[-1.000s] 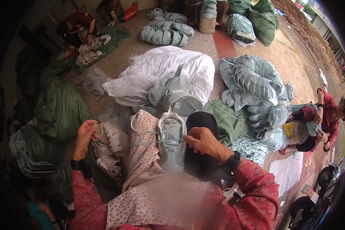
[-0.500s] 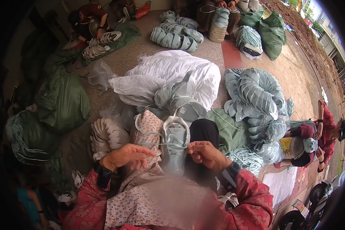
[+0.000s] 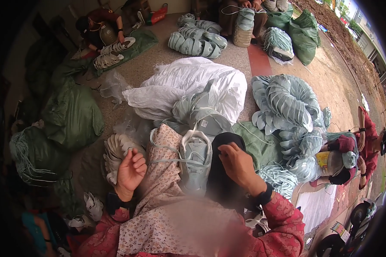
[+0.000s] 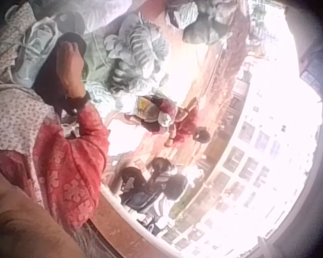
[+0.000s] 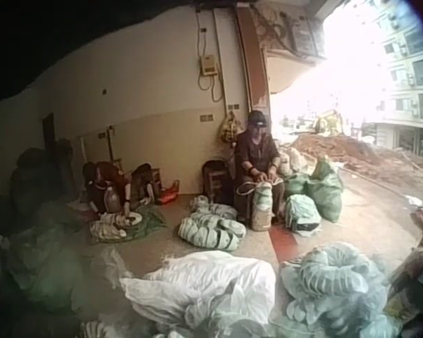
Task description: Lace up a new pair of athletic shoes.
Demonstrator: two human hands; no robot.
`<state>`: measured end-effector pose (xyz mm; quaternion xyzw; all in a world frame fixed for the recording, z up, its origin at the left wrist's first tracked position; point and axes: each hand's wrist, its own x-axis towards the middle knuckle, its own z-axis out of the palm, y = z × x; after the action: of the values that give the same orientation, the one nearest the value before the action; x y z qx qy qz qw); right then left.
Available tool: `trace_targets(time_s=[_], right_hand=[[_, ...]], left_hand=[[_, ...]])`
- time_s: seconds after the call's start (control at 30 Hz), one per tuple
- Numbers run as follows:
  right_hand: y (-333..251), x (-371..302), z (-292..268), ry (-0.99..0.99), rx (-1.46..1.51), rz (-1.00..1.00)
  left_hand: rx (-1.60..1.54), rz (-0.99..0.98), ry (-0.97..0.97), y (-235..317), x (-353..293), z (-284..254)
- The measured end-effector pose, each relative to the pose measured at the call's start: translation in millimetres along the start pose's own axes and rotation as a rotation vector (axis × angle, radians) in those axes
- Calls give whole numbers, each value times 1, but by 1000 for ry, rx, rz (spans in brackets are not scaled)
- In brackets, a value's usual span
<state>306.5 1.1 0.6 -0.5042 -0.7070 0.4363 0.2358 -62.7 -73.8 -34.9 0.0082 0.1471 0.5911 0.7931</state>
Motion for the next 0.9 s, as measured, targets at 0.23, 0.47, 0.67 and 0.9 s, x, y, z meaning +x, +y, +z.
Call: trace_targets(time_s=[0.23, 0.47, 0.67, 0.9], right_hand=[[-4, 56, 26, -187, -468, -653], [4, 69, 39, -200, -174, -473], [-1, 78, 36, -311, -266, -645], [10, 76, 54, -161, 667, 42]], left_hand=[[84, -320, 56, -11, -22, 21], [215, -538, 32, -59, -4, 49], [87, -247, 73, -49, 12, 29], [-23, 182, 142, 18, -11, 11]])
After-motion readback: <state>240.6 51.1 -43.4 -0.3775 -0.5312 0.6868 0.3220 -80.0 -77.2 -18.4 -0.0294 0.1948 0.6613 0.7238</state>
